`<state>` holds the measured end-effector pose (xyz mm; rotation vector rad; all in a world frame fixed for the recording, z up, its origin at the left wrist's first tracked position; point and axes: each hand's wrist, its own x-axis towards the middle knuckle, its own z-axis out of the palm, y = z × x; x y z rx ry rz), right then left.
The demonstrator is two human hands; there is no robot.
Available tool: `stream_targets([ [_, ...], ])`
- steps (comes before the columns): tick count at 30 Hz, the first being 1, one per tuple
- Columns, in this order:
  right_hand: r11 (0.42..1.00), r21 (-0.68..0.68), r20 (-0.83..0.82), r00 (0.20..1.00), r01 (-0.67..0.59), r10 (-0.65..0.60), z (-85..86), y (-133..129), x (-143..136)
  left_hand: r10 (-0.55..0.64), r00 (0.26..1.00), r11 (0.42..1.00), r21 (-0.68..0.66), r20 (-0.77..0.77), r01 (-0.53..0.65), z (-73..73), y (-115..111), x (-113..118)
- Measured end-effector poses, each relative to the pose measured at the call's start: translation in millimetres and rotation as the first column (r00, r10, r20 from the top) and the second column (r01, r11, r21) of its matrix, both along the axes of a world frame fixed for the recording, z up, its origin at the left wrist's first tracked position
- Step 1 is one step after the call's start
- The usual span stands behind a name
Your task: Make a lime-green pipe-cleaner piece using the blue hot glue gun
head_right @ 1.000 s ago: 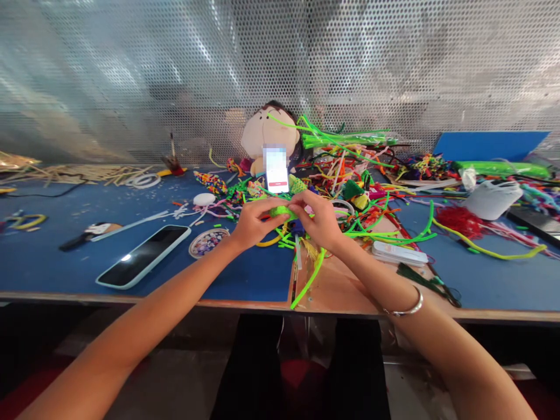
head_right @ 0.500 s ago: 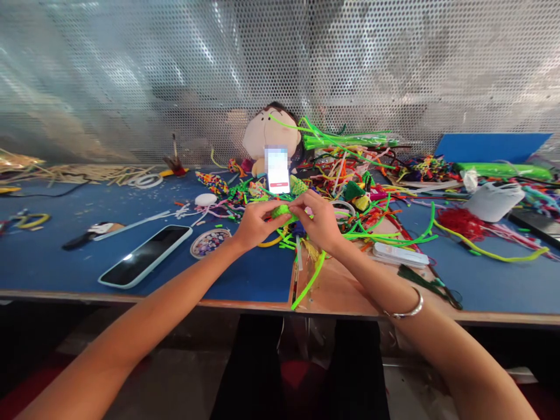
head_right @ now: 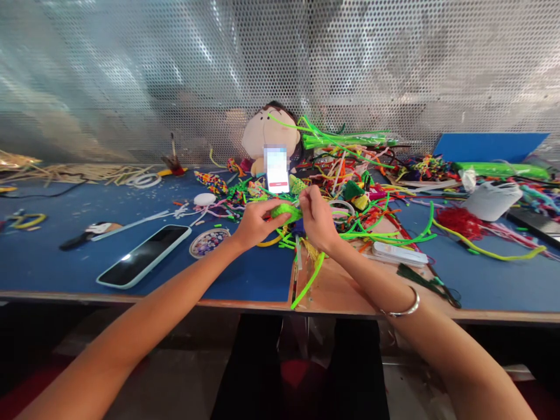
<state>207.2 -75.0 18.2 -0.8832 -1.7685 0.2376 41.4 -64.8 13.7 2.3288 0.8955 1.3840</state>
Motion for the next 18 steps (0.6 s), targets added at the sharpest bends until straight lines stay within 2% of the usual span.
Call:
stream_targets([
  [3, 0.999, -0.019, -0.075, 0.997, 0.029, -0.031, 2.0, 6, 8, -0.014, 1.0, 1.0, 0.018, 0.002, 0.014, 0.3, -1, -1],
  [6, 0.994, -0.075, -0.051, 0.995, 0.078, -0.082, 6.8, 11, 17, -0.028, 1.0, 0.999, 0.027, -0.009, 0.028, 1.2, -1, -1],
  [9, 0.969, -0.134, 0.093, 0.976, 0.208, -0.196, 11.5, 16, 22, -0.026, 1.0, 1.0, 0.017, -0.011, 0.027, 2.4, -2, -1],
  [13, 0.916, -0.12, 0.332, 0.885, 0.383, -0.327, 10.0, 23, 26, -0.01, 1.0, 1.0, -0.007, -0.017, 0.009, 3.2, -2, -2],
  [16, 0.895, -0.051, 0.508, 0.783, 0.443, -0.359, 4.4, 27, 29, 0.009, 1.0, 1.0, -0.022, -0.028, -0.01, 3.5, -2, -2],
  [18, 0.901, -0.017, 0.536, 0.765, 0.433, -0.357, 2.3, 28, 30, 0.019, 0.999, 0.999, -0.03, -0.039, -0.02, 3.7, -2, -2],
])
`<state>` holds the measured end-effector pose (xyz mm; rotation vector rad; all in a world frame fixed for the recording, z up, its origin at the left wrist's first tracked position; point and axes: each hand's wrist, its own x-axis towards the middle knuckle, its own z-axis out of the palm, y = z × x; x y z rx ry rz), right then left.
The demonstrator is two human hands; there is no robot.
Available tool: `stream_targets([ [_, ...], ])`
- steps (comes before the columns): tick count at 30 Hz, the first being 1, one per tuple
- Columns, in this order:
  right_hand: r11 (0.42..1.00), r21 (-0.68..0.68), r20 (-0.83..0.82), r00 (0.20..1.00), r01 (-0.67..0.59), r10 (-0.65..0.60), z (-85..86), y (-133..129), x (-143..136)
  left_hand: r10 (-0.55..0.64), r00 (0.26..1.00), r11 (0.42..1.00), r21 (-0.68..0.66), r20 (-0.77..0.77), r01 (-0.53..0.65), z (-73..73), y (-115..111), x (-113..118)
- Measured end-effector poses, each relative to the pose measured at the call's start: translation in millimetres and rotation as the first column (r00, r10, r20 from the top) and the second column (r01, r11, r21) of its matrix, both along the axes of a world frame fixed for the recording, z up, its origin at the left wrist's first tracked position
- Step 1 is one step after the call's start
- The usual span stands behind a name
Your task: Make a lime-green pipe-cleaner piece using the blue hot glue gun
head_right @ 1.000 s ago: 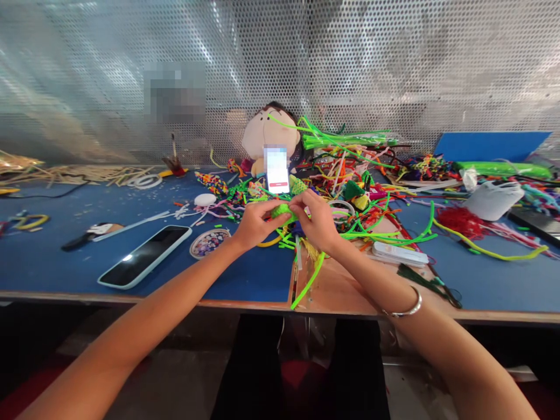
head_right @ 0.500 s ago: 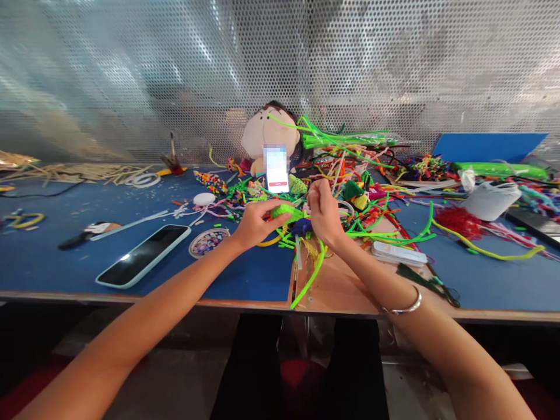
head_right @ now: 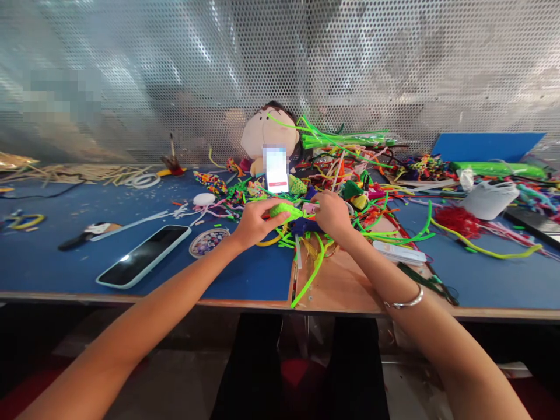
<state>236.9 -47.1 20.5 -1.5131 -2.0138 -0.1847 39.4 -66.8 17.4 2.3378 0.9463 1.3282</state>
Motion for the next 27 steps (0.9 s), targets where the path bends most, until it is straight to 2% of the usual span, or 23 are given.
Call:
stream_targets([
  [4, 0.974, 0.152, -0.143, 0.972, -0.167, 0.188, 2.6, -7, -6, 0.014, 1.0, 1.0, -0.011, -0.016, -0.014, 0.9, 0, 0],
  [6, 0.955, 0.221, -0.183, 0.953, -0.2, 0.242, 4.7, -11, -9, 0.033, 0.999, 0.999, -0.017, -0.023, -0.033, 1.1, 0, 0],
  [11, 0.961, 0.215, -0.229, 0.948, -0.172, 0.221, 6.1, -15, -9, 0.047, 0.999, 0.998, -0.027, -0.02, -0.048, -0.5, 2, 0],
  [16, 0.892, 0.271, -0.269, 0.861, -0.362, 0.431, 6.4, -21, -13, 0.059, 0.998, 0.998, -0.029, -0.012, -0.059, -1.7, 4, 1],
  [21, 0.855, 0.258, -0.303, 0.803, -0.45, 0.514, 4.0, -25, -18, 0.05, 0.999, 0.997, -0.052, -0.02, -0.051, -1.2, 4, 1],
  [24, 0.842, 0.276, -0.269, 0.804, -0.463, 0.531, 2.7, -24, -17, 0.035, 0.999, 0.996, -0.079, -0.013, -0.036, -2.3, 5, 1],
  [27, 0.851, 0.273, -0.205, 0.837, -0.448, 0.506, 2.4, -24, -17, 0.007, 1.0, 0.994, -0.112, 0.003, -0.007, -3.5, 6, 2],
])
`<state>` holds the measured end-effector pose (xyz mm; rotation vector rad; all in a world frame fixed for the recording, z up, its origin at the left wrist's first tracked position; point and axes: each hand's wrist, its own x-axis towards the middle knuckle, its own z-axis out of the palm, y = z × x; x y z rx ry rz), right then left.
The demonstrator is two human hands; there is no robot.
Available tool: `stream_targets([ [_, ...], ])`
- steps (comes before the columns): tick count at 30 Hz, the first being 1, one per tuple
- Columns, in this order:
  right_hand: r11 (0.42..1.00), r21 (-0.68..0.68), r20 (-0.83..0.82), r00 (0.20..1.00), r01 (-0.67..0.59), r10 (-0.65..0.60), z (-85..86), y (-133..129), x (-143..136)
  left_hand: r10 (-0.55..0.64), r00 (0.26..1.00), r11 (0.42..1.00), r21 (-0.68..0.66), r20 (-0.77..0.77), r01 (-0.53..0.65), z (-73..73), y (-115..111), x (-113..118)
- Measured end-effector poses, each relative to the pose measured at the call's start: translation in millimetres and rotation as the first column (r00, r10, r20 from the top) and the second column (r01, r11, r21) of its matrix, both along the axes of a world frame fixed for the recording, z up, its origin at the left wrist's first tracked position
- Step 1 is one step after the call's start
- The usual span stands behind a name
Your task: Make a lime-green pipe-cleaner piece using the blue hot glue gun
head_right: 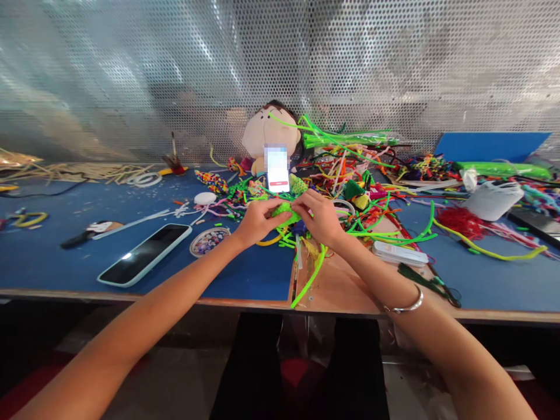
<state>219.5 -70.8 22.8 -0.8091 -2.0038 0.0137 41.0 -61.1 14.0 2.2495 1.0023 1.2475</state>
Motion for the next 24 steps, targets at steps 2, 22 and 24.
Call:
stream_targets([
  [2, 1.0, 0.011, 0.02, 1.0, 0.018, -0.018, -0.4, 1, -2, -0.019, 1.0, 1.0, -0.025, 0.016, 0.02, 0.3, 0, 0],
  [22, 0.872, -0.144, 0.094, 0.884, 0.467, -0.457, 1.3, 30, 26, 0.034, 0.999, 0.999, 0.021, -0.028, -0.034, 1.8, 1, -2],
  [24, 0.849, -0.162, 0.239, 0.855, 0.502, -0.46, -1.2, 33, 26, 0.034, 0.999, 0.999, 0.024, -0.035, -0.033, 1.9, 1, -2],
])
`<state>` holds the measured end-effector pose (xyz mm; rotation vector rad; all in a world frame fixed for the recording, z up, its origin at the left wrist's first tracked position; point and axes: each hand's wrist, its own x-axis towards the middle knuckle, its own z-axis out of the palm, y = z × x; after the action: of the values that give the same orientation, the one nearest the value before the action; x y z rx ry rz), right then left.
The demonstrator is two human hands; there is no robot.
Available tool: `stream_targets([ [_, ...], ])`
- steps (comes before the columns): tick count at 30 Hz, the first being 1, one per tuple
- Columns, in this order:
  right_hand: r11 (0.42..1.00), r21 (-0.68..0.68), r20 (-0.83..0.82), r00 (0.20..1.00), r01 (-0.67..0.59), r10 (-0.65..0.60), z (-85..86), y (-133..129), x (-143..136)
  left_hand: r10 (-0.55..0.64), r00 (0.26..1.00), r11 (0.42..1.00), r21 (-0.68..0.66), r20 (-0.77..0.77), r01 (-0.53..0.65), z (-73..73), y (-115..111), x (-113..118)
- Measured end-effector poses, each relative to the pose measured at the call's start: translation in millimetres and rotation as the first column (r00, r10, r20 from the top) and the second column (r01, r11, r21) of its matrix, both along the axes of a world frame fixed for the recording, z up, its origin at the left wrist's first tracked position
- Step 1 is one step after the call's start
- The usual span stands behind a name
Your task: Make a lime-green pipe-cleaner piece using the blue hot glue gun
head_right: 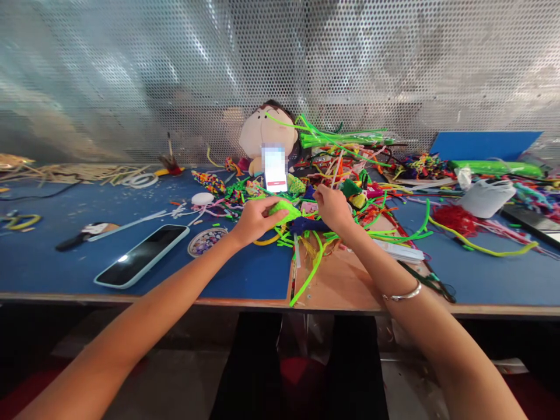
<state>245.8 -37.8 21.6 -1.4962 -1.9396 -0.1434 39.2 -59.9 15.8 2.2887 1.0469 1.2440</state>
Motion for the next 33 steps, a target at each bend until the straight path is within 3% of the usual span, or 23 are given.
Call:
stream_targets([
  [4, 0.992, -0.129, 0.117, 0.993, -0.014, 0.029, -4.7, 3, 1, -0.012, 1.0, 1.0, 0.017, 0.006, 0.012, 0.4, 1, 0],
  [10, 0.994, -0.103, 0.171, 0.984, -0.035, 0.052, -4.1, 2, 0, -0.008, 1.0, 1.0, 0.017, 0.0, 0.008, 1.0, 0, 0],
  [14, 0.987, 0.04, -0.028, 0.988, -0.153, 0.154, -0.3, -6, -7, -0.019, 1.0, 1.0, 0.017, -0.005, 0.019, 0.6, 1, 0],
  [18, 0.878, 0.206, -0.217, 0.854, -0.433, 0.472, 3.5, -20, -17, -0.049, 0.999, 0.999, 0.018, -0.003, 0.049, -0.9, 1, 0],
  [20, 0.833, 0.226, -0.257, 0.794, -0.505, 0.551, 4.0, -26, -21, -0.063, 0.998, 0.998, 0.013, -0.004, 0.063, -1.0, 1, 0],
  [26, 0.786, 0.256, -0.336, 0.711, -0.563, 0.618, 0.6, -28, -25, -0.103, 0.995, 0.995, 0.0, -0.003, 0.103, -0.6, 1, 0],
  [33, 0.79, 0.224, -0.331, 0.718, -0.57, 0.612, 0.9, -30, -28, -0.112, 0.994, 0.993, -0.025, -0.008, 0.112, -3.4, 1, 2],
])
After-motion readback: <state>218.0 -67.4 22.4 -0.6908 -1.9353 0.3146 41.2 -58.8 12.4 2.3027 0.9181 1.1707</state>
